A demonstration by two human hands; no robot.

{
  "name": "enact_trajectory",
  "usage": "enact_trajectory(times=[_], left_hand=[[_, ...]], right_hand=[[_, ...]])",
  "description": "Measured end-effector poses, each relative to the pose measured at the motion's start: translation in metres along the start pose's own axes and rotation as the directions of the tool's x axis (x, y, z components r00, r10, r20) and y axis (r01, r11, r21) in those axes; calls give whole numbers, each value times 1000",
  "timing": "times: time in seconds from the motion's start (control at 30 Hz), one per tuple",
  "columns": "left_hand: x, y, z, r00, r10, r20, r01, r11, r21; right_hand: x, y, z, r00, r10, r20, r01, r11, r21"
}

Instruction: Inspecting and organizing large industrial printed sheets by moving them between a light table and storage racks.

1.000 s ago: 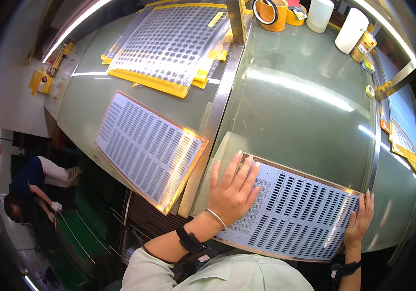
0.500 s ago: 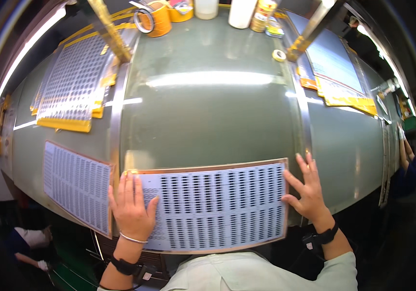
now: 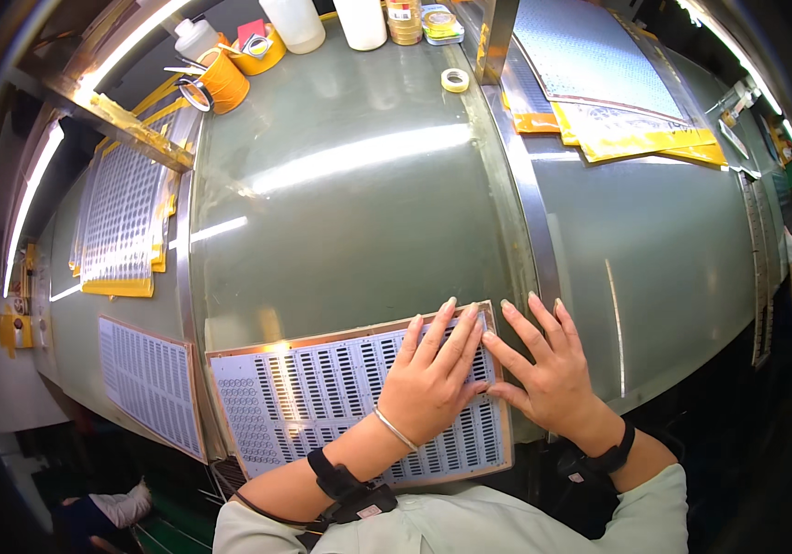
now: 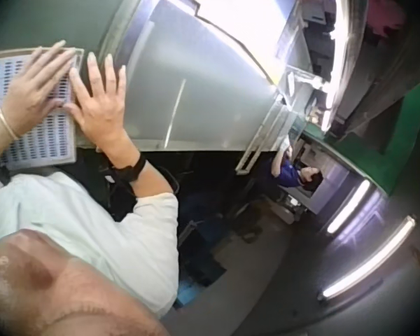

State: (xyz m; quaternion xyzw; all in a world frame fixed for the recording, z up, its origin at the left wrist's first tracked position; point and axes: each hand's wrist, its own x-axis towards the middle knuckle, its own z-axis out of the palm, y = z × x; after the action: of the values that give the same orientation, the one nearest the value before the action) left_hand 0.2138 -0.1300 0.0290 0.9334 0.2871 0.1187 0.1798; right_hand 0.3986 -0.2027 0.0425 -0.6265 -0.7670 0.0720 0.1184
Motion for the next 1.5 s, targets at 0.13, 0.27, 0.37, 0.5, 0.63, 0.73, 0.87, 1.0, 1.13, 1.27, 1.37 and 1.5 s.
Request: enact_trajectory(times=[0.13, 0.27, 0.37, 0.5, 0.63, 0.73, 0.87, 1.0, 1.13, 1.27, 1.37, 1.5], left_hand=[[4, 0, 5, 1000, 18, -17, -17, 1000, 18], [3, -2, 4, 1000, 29, 1, -29, 1000, -7], [1, 0, 4, 1000, 30, 5, -30, 999, -18], [-2, 2, 5, 1000, 18, -18, -19, 1000, -16], [-5, 2, 6, 1000, 21, -3, -21, 1000, 8], [-1, -1, 7, 999, 36, 13, -37, 999, 38], [-2, 4, 5, 999, 35, -11, -33, 988, 154], [-5, 8, 13, 995, 25, -95, 2, 960, 280], [-29, 26, 11, 983, 137, -124, -118, 981, 151], [-64, 45, 5, 984, 164, 63, -162, 986, -47], [-79, 55, -4, 962, 157, 221, -150, 987, -51], [-85, 49, 1, 930, 159, 330, -161, 987, -23]], right_hand=[[3, 5, -1, 1000, 14, 12, -15, 999, 42], [12, 7, -6, 999, 16, 28, -19, 995, 101], [9, 8, -5, 1000, 9, 20, -12, 993, 113], [-4, 1, -2, 1000, 12, 15, -14, 996, 93], [-42, -14, -4, 996, 26, 88, -35, 995, 98], [-70, -20, -5, 993, 54, 102, -62, 995, 82], [-103, -38, -6, 988, 151, -41, -145, 982, 118], [-122, -50, 13, 929, 340, -150, -294, 919, 262], [-135, -66, 20, 794, 608, 19, -463, 585, 666], [-136, -79, 25, 692, 610, 386, -587, 164, 793], [-138, -83, 39, 703, 521, 484, -563, -8, 826], [-133, -89, 49, 725, 490, 484, -437, -217, 873]])
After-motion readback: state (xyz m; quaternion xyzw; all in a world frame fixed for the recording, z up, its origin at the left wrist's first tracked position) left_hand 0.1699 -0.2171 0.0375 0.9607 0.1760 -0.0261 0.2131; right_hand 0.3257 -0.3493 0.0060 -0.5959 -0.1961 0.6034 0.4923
